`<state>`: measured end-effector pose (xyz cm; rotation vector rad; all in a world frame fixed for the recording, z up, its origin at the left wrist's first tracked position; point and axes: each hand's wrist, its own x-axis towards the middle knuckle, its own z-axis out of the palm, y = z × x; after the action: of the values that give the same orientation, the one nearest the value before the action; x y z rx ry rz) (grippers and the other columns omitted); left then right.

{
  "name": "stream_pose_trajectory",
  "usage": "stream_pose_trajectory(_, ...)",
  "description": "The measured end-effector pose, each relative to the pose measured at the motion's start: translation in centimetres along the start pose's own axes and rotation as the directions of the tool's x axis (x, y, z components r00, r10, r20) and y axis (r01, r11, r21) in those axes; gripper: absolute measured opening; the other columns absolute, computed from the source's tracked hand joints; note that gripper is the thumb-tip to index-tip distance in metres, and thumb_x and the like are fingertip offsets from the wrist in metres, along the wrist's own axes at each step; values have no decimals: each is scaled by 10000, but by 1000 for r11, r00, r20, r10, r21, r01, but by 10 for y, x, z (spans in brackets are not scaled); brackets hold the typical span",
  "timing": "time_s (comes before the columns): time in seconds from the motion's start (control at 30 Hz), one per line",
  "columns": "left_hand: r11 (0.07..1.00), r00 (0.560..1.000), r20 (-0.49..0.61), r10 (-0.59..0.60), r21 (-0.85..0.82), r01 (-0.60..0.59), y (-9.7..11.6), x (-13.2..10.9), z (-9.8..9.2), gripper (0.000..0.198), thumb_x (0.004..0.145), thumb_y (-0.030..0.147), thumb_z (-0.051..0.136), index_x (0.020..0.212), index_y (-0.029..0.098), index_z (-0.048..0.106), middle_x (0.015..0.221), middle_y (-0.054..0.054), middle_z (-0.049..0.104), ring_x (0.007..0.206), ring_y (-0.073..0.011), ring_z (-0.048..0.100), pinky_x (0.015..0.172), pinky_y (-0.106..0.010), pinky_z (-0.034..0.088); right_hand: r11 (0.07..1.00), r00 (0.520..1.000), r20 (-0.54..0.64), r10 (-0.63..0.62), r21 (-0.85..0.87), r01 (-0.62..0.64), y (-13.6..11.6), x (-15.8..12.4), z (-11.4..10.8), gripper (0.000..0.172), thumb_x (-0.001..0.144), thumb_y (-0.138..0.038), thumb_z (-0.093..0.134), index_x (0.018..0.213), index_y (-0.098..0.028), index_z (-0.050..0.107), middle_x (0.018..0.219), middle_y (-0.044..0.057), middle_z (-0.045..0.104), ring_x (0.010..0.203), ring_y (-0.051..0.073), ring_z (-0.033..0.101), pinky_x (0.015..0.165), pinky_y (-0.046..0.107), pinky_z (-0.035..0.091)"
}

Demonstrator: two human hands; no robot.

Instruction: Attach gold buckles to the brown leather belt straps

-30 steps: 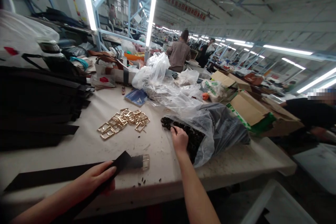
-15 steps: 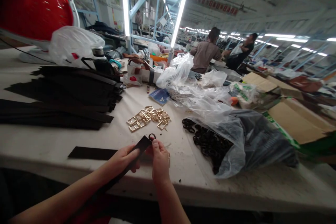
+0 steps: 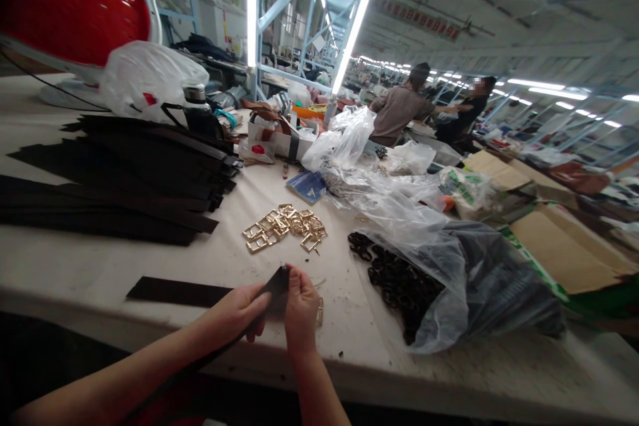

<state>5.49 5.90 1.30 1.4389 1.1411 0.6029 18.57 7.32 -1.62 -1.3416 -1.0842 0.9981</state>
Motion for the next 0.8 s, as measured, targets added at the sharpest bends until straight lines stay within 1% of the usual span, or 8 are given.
stream_pose_trajectory(0.17,1000,1000,16,-12,9,11,6,-1,-1,245,825,362,329,745,173,465,462,50,497,359,-93,450,375,-174,345,960,978,-13,-207,-197,201,3,0,-4,365,840,-423,431,953,-151,646,904,79,676,833,190,605,749,304,457)
stream_pose_trajectory(0.27,1000,997,70,-15,26,13,7,-2,-1,231,827,352,331,730,182,453,446,58,481,352,-91,436,378,-177,343,911,948,40,-315,-267,314,6,0,-6,303,845,-374,441,925,-170,651,875,67,673,817,177,601,747,290,447)
stream_pose_trajectory(0.37,998,995,102,-5,59,-1,7,-1,-1,232,831,344,336,721,182,459,434,57,480,357,-90,438,392,-178,349,943,966,111,-234,-215,254,3,2,-3,299,848,-380,438,819,-171,651,736,41,658,700,154,592,674,264,448)
stream_pose_trajectory(0.47,999,998,64,-26,41,23,4,2,-4,223,831,364,344,761,179,447,471,50,514,367,-97,468,383,-182,353,999,994,97,-45,7,44,-4,4,1,278,799,-416,516,907,-173,595,750,29,662,679,149,593,649,263,458)
stream_pose_trajectory(0.53,999,999,11,-37,11,37,1,4,-7,193,815,361,387,840,176,437,503,48,543,384,-104,497,393,-186,367,978,992,104,77,186,-96,-8,3,4,319,756,-423,576,959,-178,545,796,25,667,686,147,600,652,267,466)
stream_pose_trajectory(0.6,998,998,-42,-53,-31,51,-3,6,-9,235,796,360,432,935,173,412,504,55,551,386,-110,507,398,-189,374,950,979,149,139,258,-174,-9,-1,7,295,744,-408,600,913,-172,542,797,18,663,687,141,598,651,257,465)
stream_pose_trajectory(0.7,988,994,-55,-91,-130,84,-9,10,-13,399,784,458,449,1031,154,375,484,61,534,361,-112,490,377,-192,364,966,973,203,113,209,-155,-9,-11,12,258,763,-388,580,876,-156,567,770,14,653,681,143,595,630,245,461)
stream_pose_trajectory(0.8,964,991,-42,-125,-242,112,-9,14,-21,605,771,588,394,1168,141,306,446,70,510,343,-121,481,361,-199,373,998,937,348,-43,62,22,-9,-9,11,290,824,-374,488,986,-154,588,826,25,664,751,166,608,681,268,468)
